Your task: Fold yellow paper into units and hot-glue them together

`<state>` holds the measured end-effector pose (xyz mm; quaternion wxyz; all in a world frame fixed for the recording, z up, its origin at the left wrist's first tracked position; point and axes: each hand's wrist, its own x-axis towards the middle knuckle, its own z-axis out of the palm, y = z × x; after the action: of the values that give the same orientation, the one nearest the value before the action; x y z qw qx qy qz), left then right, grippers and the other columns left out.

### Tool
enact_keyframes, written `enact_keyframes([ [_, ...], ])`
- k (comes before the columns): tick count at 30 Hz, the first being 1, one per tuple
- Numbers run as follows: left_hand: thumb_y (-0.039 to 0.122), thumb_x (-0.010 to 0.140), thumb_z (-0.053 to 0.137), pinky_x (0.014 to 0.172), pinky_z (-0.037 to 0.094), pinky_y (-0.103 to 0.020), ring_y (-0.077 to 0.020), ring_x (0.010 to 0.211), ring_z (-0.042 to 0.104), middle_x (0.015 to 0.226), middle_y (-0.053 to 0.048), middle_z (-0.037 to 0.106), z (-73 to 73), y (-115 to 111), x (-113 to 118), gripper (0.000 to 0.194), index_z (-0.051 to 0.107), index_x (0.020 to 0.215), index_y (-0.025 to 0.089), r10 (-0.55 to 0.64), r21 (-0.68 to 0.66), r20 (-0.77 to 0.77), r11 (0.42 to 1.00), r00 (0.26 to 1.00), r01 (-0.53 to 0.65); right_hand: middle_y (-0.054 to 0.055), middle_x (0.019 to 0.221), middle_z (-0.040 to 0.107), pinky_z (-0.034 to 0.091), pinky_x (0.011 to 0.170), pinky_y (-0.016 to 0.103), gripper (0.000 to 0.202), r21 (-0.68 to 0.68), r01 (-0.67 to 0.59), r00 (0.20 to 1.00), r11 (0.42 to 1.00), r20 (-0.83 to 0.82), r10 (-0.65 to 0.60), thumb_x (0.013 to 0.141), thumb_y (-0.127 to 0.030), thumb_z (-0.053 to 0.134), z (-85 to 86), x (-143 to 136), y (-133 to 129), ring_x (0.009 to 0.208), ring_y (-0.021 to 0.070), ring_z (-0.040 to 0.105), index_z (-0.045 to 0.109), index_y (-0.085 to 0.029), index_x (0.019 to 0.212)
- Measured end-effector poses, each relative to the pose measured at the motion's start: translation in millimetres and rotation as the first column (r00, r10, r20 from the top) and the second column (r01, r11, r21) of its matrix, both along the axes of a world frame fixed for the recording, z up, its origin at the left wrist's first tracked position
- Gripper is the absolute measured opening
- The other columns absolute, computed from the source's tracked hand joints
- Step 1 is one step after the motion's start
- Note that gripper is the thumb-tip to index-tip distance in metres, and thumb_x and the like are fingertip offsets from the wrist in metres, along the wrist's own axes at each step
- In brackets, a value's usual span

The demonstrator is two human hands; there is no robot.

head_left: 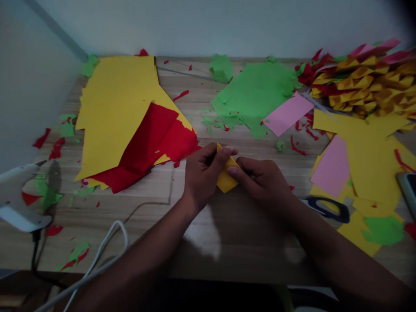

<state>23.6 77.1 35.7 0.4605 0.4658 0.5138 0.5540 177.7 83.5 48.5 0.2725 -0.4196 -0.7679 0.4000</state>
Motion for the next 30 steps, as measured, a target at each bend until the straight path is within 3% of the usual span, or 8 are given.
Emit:
enact_keyframes([
  [6,0.054,0.084,0.069,0.054,0.043,-0.023,-0.0126,0.064,0.06,0.071,-0.001,0.069,-3.1,1.1,-2.9,0.034,0.078,0.08,0.022,0.077,-0.052,0.051,0.996,0.996,-0.074,-0.005,0.056,0.046,0.027,0.053,0.025,0.042,-0.066,-0.044,0.999,0.997,0.027,0.046,0.099,-0.042,0.049,-0.1,-1.5,1.1,0.052,0.0087,0.04,0.047,-0.019,0.065],
  [11,0.057,0.081,0.071,0.052,0.042,-0.022,-0.0119,0.061,0.058,0.071,-0.001,0.068,-7.1,5.3,-6.0,0.036,0.077,0.078,0.021,0.139,-0.098,0.107,0.987,0.985,-0.129,0.0,0.069,0.064,0.032,0.058,0.026,0.028,-0.167,-0.059,0.989,0.984,0.124,0.081,0.094,-0.045,0.058,-0.4,-3.5,1.3,0.06,0.0138,0.054,0.064,-0.019,0.087],
  [14,0.058,0.081,0.07,0.054,0.044,-0.022,-0.012,0.065,0.06,0.075,-0.002,0.07,-9.4,7.5,-5.7,0.037,0.076,0.08,0.021,0.143,-0.104,0.134,0.986,0.981,-0.129,0.002,0.076,0.07,0.035,0.061,0.027,0.024,-0.158,-0.058,0.991,0.986,0.109,0.075,0.095,-0.042,0.058,-1.0,-3.2,0.8,0.066,0.0161,0.059,0.066,-0.019,0.092],
  [16,0.056,0.079,0.072,0.056,0.045,-0.022,-0.0121,0.067,0.06,0.078,-0.002,0.07,-9.7,8.1,-4.6,0.036,0.076,0.083,0.021,0.113,-0.11,0.17,0.989,0.979,-0.095,0.002,0.074,0.069,0.036,0.06,0.026,0.024,-0.101,-0.018,0.998,0.995,0.06,0.024,0.096,-0.038,0.056,-1.1,-2.3,0.7,0.064,0.0146,0.058,0.065,-0.019,0.086],
  [21,0.05,0.069,0.083,0.055,0.046,-0.022,-0.0111,0.061,0.057,0.07,0.0,0.066,-5.4,6.4,-1.6,0.036,0.071,0.078,0.017,-0.092,-0.184,0.25,0.973,0.964,0.14,-0.002,0.059,0.056,0.031,0.053,0.025,0.034,0.005,0.165,0.986,0.986,-0.02,-0.165,0.096,-0.04,0.055,-1.4,-0.4,2.1,0.052,0.0101,0.047,0.057,-0.018,0.07],
  [27,0.051,0.071,0.081,0.054,0.045,-0.021,-0.0101,0.06,0.055,0.068,0.001,0.063,-3.2,6.7,0.2,0.036,0.068,0.075,0.017,-0.037,-0.143,0.215,0.987,0.976,0.069,-0.001,0.062,0.06,0.035,0.055,0.024,0.026,-0.058,0.058,0.998,0.997,0.033,-0.056,0.096,-0.037,0.055,-3.9,-1.0,3.9,0.055,0.0114,0.05,0.067,-0.018,0.083],
  [30,0.05,0.074,0.079,0.049,0.043,-0.021,-0.0084,0.055,0.051,0.065,0.002,0.059,-4.0,6.7,0.5,0.035,0.066,0.074,0.018,-0.046,-0.137,0.248,0.987,0.968,0.082,0.0,0.067,0.064,0.036,0.057,0.024,0.024,-0.026,0.083,0.996,0.996,0.03,-0.082,0.096,-0.034,0.055,-1.8,-1.2,3.2,0.057,0.0114,0.053,0.065,-0.018,0.082],
])
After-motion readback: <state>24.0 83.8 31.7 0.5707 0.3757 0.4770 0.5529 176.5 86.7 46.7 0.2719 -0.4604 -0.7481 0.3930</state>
